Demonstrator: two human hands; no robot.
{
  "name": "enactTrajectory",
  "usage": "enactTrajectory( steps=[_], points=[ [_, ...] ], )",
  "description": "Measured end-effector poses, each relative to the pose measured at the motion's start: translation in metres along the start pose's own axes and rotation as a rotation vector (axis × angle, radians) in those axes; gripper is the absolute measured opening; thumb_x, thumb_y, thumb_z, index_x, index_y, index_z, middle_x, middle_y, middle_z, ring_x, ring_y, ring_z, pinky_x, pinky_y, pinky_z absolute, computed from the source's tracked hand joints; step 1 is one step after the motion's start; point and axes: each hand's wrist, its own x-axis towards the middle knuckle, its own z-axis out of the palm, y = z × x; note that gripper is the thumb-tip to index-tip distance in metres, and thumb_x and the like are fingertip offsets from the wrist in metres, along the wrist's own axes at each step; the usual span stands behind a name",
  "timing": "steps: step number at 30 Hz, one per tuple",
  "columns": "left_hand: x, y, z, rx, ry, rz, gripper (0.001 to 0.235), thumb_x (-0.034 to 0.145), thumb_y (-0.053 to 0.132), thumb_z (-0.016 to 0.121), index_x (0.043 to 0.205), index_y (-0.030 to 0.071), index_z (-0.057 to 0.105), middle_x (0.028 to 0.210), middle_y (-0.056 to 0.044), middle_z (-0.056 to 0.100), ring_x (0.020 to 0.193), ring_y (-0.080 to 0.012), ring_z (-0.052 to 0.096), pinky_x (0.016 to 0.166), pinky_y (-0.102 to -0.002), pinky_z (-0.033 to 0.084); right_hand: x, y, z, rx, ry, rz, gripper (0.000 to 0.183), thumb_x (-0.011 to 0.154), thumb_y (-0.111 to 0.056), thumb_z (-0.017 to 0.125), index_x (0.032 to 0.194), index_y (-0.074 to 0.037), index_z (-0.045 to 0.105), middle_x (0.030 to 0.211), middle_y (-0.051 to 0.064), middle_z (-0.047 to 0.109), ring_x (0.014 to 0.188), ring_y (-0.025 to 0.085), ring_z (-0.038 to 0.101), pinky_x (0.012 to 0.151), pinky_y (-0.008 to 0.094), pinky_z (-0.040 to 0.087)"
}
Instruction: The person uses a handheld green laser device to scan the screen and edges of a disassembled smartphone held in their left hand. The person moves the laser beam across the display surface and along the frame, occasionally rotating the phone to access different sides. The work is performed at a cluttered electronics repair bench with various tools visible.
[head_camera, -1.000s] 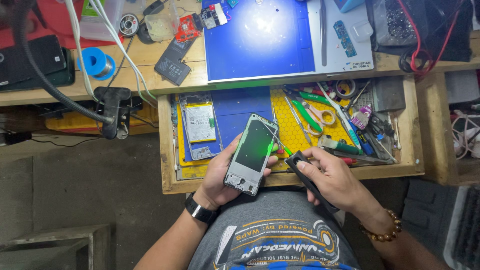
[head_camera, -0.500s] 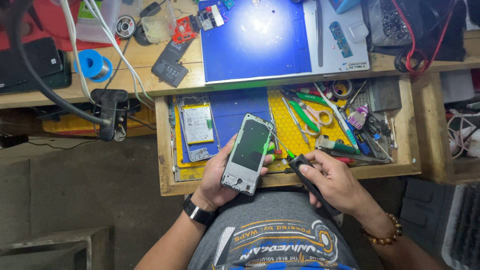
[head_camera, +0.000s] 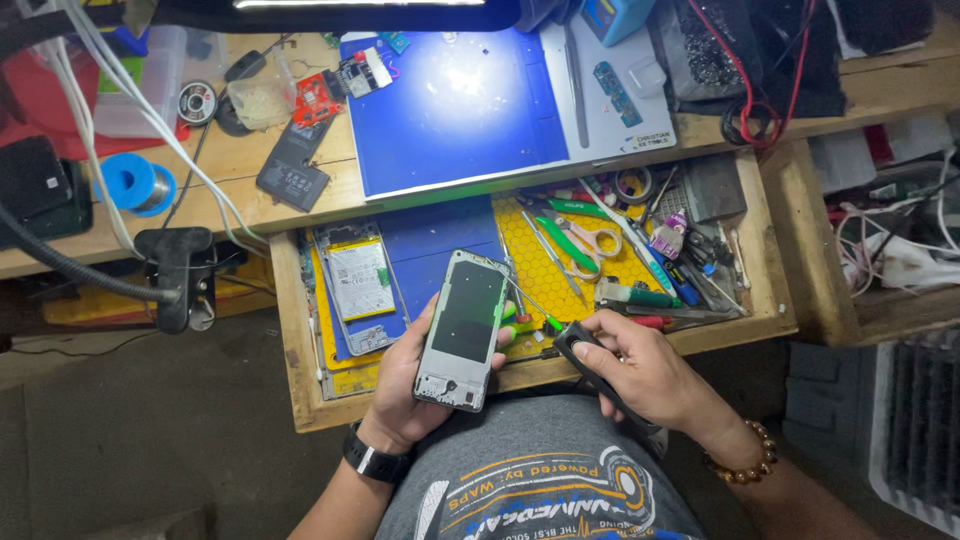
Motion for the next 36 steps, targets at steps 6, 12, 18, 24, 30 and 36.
enactTrajectory(
  steps=[6,12,18,24,30,36],
  points=[
    [0.002,0.002,0.006,0.017,0.088,-0.025,0.053,0.109,0.034,0.030,0.154,0.007,0.035,0.143,-0.027,0.054,0.120,-0.0376,0.064,0.093,-0.045,0.060,-0.001,-0.004,0.003,0.012,0.020,0.022,0.026,0.095,-0.023,0.060,0.113,-0.003,0.062,0.062,0.006,0.065,0.044,0.012,0.063,0.039,0.028,0.049],
    [0.002,0.002,0.005,-0.011,0.083,-0.017,0.054,0.109,0.034,0.031,0.156,0.008,0.033,0.146,-0.031,0.051,0.122,-0.0380,0.063,0.094,-0.045,0.059,0.001,-0.005,0.004,0.019,0.004,-0.017,0.027,0.095,-0.022,0.061,0.115,-0.003,0.060,0.070,0.005,0.069,0.045,0.011,0.062,0.039,0.027,0.049],
    [0.001,0.003,0.007,0.003,0.050,-0.017,0.054,0.110,0.033,0.033,0.157,0.007,0.034,0.146,-0.031,0.052,0.122,-0.0366,0.063,0.095,-0.044,0.059,-0.001,-0.006,0.003,0.014,0.012,-0.004,0.028,0.095,-0.022,0.060,0.115,-0.003,0.060,0.071,0.007,0.071,0.044,0.011,0.062,0.038,0.028,0.049],
    [0.001,0.003,0.011,-0.024,0.057,-0.023,0.058,0.112,0.036,0.032,0.158,0.001,0.036,0.148,-0.030,0.052,0.122,-0.0362,0.062,0.096,-0.045,0.058,-0.004,0.000,0.003,0.011,0.018,-0.067,0.028,0.095,-0.021,0.061,0.114,-0.001,0.060,0.069,0.007,0.070,0.045,0.010,0.063,0.039,0.027,0.050],
    [0.001,0.005,0.016,0.051,0.131,-0.058,0.057,0.102,0.041,0.033,0.151,0.012,0.039,0.143,-0.025,0.054,0.124,-0.0360,0.062,0.095,-0.052,0.057,-0.006,0.011,0.006,0.122,-0.038,-0.077,0.026,0.097,-0.018,0.060,0.115,0.000,0.060,0.069,0.004,0.066,0.047,0.009,0.062,0.040,0.025,0.050],
    [0.006,-0.001,0.006,0.169,0.231,-0.031,0.071,0.107,0.053,0.025,0.153,0.001,0.041,0.143,-0.027,0.056,0.127,-0.0349,0.060,0.099,-0.051,0.055,-0.009,0.018,0.010,0.203,-0.061,-0.114,0.026,0.096,-0.016,0.059,0.118,-0.001,0.058,0.072,0.004,0.066,0.048,0.009,0.062,0.041,0.024,0.048]
  ],
)
